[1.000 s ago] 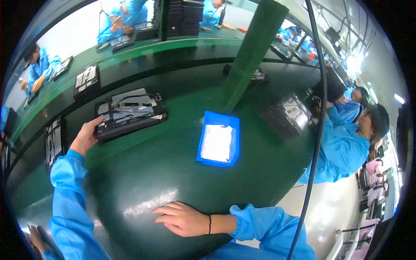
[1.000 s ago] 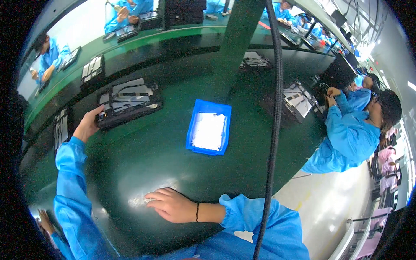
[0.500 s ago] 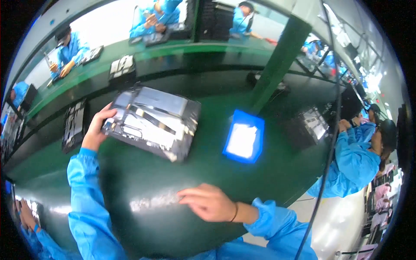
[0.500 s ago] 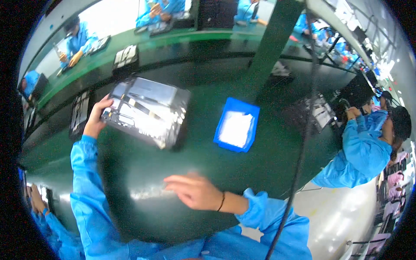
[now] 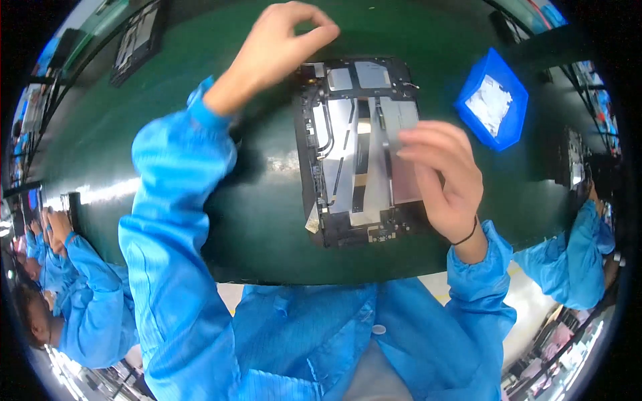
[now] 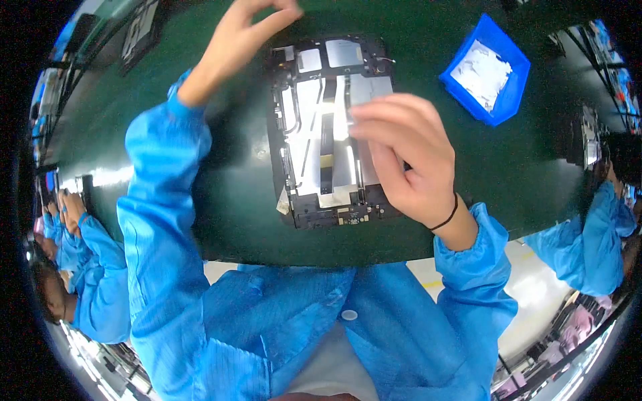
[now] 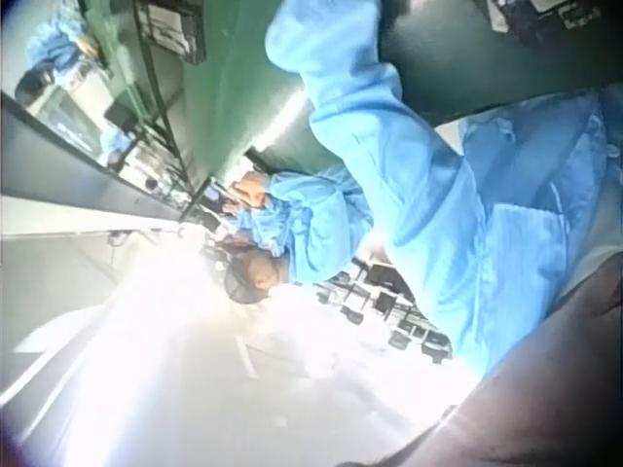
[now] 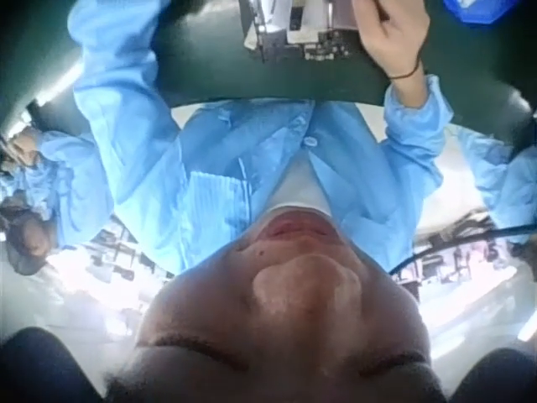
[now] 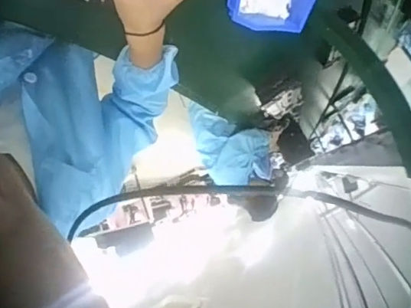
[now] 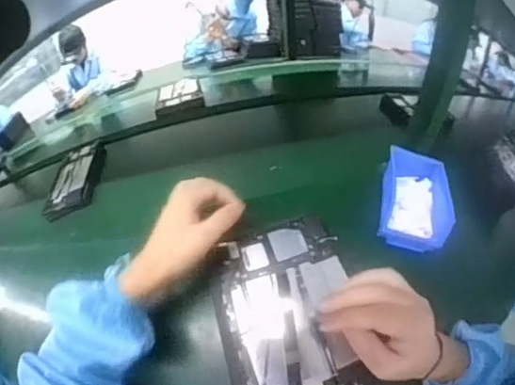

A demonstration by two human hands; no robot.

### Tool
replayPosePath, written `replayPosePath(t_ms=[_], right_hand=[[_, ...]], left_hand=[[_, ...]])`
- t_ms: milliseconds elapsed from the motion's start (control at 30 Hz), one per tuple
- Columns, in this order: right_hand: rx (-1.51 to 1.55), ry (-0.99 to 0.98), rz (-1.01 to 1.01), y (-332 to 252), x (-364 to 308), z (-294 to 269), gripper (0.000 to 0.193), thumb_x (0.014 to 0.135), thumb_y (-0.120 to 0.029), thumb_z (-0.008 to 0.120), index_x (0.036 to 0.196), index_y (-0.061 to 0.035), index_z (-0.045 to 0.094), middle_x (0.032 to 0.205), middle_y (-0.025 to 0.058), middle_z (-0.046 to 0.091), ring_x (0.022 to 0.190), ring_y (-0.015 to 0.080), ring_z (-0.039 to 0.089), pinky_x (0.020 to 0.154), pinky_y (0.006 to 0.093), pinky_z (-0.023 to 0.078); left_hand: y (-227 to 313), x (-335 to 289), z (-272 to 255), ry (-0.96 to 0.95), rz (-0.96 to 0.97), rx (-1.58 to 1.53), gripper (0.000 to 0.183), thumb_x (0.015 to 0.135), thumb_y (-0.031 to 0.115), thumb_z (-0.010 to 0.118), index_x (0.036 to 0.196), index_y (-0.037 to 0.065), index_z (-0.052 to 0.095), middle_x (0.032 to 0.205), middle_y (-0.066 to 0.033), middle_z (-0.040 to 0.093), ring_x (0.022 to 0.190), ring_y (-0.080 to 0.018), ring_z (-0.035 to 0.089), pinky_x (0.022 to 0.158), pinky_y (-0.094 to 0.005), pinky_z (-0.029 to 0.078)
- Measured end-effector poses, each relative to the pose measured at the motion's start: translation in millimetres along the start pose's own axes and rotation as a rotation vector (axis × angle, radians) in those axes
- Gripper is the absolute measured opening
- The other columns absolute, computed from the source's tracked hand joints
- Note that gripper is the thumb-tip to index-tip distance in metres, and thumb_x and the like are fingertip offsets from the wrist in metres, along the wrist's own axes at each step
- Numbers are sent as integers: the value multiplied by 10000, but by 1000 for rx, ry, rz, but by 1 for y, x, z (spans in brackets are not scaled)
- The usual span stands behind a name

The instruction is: The person connects ribbon cables and components inside a tablet assembly by hand.

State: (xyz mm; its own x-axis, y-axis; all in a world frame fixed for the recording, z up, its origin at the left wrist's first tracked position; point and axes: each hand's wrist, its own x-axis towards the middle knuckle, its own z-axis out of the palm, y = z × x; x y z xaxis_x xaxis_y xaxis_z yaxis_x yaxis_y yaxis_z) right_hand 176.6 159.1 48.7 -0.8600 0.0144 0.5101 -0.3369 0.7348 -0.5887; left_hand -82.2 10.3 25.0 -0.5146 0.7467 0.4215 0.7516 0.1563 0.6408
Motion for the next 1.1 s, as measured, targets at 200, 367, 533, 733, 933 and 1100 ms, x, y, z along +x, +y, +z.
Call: replayPosePath(t_ms=[200, 367, 533, 733, 933, 1100], right_hand=[[-102, -6, 84, 2, -5, 6, 210, 760, 14, 642, 935, -83, 705, 1066, 62, 672, 1063, 290, 579, 945, 395, 415], [-144, -68, 83, 3, -6, 10, 204, 737, -28, 680, 921, -111, 709, 990, 28, 659, 1036, 268, 576, 944, 386, 376], [-99, -125, 57, 4, -2, 11, 212, 691, -59, 712, 889, -131, 705, 956, 10, 654, 1030, 254, 572, 954, 400, 353], [-68, -291, -8, -5, 1, 13, 242, 665, -145, 745, 904, -149, 705, 949, 0, 659, 1048, 235, 578, 990, 446, 331], [-29, -325, 45, 0, -6, 20, 303, 626, -144, 767, 923, -136, 707, 924, 6, 681, 1081, 255, 566, 1025, 476, 288], [51, -381, 114, -4, 0, 18, 276, 648, -147, 777, 913, -149, 704, 898, -19, 672, 1057, 238, 567, 1026, 469, 291]], left_hand=[[75, -92, 23, -76, 129, 352, 263, 758, 363, 738, 880, 137, 683, 1085, -36, 604, 1121, -273, 507, 1058, -497, 249], [78, -98, 35, 67, 297, 158, 238, 660, 286, 801, 841, 169, 699, 1020, 8, 607, 1058, -245, 532, 1019, -470, 292], [75, -124, 31, 194, 646, 307, 212, 725, 188, 673, 901, 291, 732, 870, 104, 638, 925, -118, 575, 1004, -397, 295], [73, -129, 25, 193, 914, 458, 231, 736, 209, 641, 934, 273, 739, 901, 124, 652, 950, -73, 570, 991, -360, 307], [65, -131, 37, 323, 1095, 444, 201, 744, 187, 631, 882, 273, 750, 898, 124, 657, 958, -38, 575, 954, -336, 334], [66, -128, 42, 413, 1203, 335, 121, 752, 65, 591, 827, 89, 683, 903, -2, 658, 932, -150, 594, 899, -284, 498]])
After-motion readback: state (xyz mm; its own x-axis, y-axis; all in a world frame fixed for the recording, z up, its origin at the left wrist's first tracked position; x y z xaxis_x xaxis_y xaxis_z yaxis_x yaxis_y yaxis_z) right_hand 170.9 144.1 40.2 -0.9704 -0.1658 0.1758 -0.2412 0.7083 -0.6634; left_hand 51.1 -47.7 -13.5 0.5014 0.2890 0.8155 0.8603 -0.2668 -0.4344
